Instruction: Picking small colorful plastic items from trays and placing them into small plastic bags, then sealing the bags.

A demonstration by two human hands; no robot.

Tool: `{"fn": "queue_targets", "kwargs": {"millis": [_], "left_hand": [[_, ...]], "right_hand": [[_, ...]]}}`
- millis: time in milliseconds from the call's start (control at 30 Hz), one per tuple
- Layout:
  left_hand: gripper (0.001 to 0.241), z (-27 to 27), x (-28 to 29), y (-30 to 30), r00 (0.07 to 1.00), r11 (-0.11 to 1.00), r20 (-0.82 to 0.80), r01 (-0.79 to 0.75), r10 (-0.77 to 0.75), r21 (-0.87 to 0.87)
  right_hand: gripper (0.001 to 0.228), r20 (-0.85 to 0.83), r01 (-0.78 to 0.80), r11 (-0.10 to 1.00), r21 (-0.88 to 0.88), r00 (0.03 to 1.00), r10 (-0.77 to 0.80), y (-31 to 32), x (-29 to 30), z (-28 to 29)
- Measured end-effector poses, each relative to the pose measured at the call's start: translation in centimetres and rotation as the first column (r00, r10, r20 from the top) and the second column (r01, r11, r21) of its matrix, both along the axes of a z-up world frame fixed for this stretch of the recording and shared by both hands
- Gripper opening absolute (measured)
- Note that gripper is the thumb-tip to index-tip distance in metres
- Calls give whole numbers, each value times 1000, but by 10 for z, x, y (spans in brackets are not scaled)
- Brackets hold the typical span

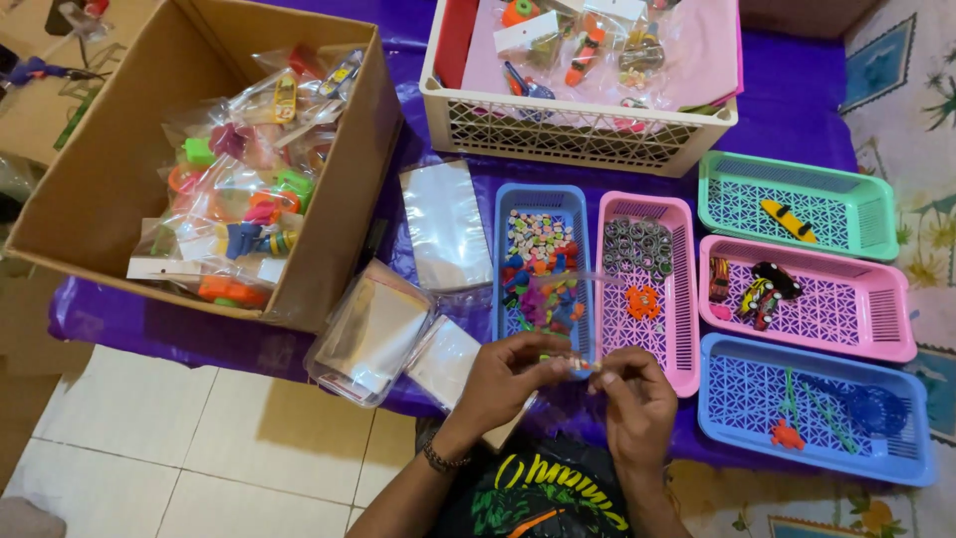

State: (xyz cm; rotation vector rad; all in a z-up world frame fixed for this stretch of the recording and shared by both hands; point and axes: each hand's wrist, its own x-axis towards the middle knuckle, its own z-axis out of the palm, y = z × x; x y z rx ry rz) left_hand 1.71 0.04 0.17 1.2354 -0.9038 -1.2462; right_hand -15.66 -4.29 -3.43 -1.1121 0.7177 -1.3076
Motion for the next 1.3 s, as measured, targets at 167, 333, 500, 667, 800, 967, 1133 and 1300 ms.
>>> {"fn": "queue_targets", "kwargs": {"millis": [167, 333, 500, 667, 800, 967, 1133, 1300], "left_hand": [[21, 6, 2, 4, 997, 999, 67, -33, 34, -19], [26, 6, 0, 4, 992, 1000, 121, -27, 26, 4], [15, 2, -2, 4, 969, 988, 217, -94, 119, -124], [14, 9, -4, 5, 983, 991, 158, -79, 96, -107], [47, 9, -4, 7, 999, 987, -22, 37, -41, -156], [35, 3, -11, 5, 995, 994, 46, -81, 84, -67], [33, 7, -12, 7, 998, 997, -25, -57, 56, -59], [46, 19, -2, 5, 986, 980, -101, 116, -133, -163]], "right_hand": [[33, -81, -104, 994, 31, 991, 106, -1, -7, 5], [33, -263, -41, 996, 79, 963, 61, 0, -1, -4], [31, -138, 36, 996, 78, 990, -25, -2, -4, -6], [5, -104, 15, 1000, -22, 994, -18, -5, 0, -3], [4, -85, 21, 998, 56, 996, -16, -4, 1, 2], [11, -138, -24, 995, 99, 990, 37, -4, -5, 4], [29, -213, 70, 989, 127, 976, -42, -8, -9, 8], [8, -25, 72, 988, 138, 997, -69, -8, -8, 10]]}}
